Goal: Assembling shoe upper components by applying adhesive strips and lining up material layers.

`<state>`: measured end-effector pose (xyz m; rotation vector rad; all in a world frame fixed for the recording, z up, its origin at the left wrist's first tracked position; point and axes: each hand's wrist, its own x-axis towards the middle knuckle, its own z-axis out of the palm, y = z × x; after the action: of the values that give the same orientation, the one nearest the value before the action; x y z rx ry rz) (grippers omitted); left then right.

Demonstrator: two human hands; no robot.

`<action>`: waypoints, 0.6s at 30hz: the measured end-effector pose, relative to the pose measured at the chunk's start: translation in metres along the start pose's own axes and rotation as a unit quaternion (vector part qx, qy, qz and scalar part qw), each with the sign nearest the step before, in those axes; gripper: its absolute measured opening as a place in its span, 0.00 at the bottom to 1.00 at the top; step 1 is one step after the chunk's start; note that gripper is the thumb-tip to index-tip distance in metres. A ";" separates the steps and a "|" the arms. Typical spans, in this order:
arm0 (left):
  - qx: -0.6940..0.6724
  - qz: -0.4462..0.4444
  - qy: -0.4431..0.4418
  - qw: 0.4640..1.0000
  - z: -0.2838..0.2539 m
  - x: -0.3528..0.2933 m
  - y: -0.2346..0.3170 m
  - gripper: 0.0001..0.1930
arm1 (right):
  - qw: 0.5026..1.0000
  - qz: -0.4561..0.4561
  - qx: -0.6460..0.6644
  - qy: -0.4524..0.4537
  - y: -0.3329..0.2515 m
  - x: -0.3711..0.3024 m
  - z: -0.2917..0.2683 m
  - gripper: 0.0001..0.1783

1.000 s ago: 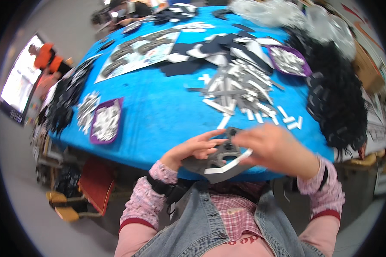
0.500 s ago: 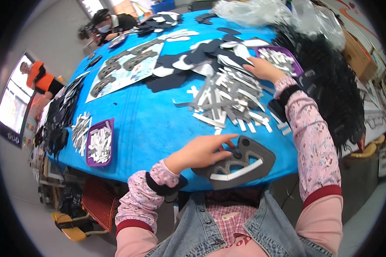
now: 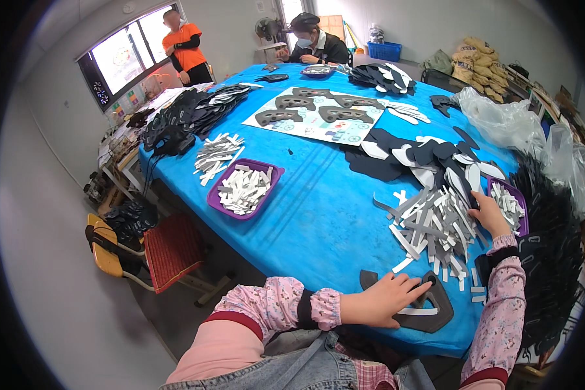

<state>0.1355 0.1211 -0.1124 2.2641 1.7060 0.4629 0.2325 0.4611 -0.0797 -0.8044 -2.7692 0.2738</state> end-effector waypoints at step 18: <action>-0.114 0.023 -0.020 0.993 -0.007 0.004 -0.015 0.55 | 0.996 0.078 0.040 0.034 0.008 -0.004 -0.001 0.34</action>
<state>0.1207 0.1286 -0.1115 2.1386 1.5005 0.5873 0.2398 0.4651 -0.0818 -0.9920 -2.6183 0.3754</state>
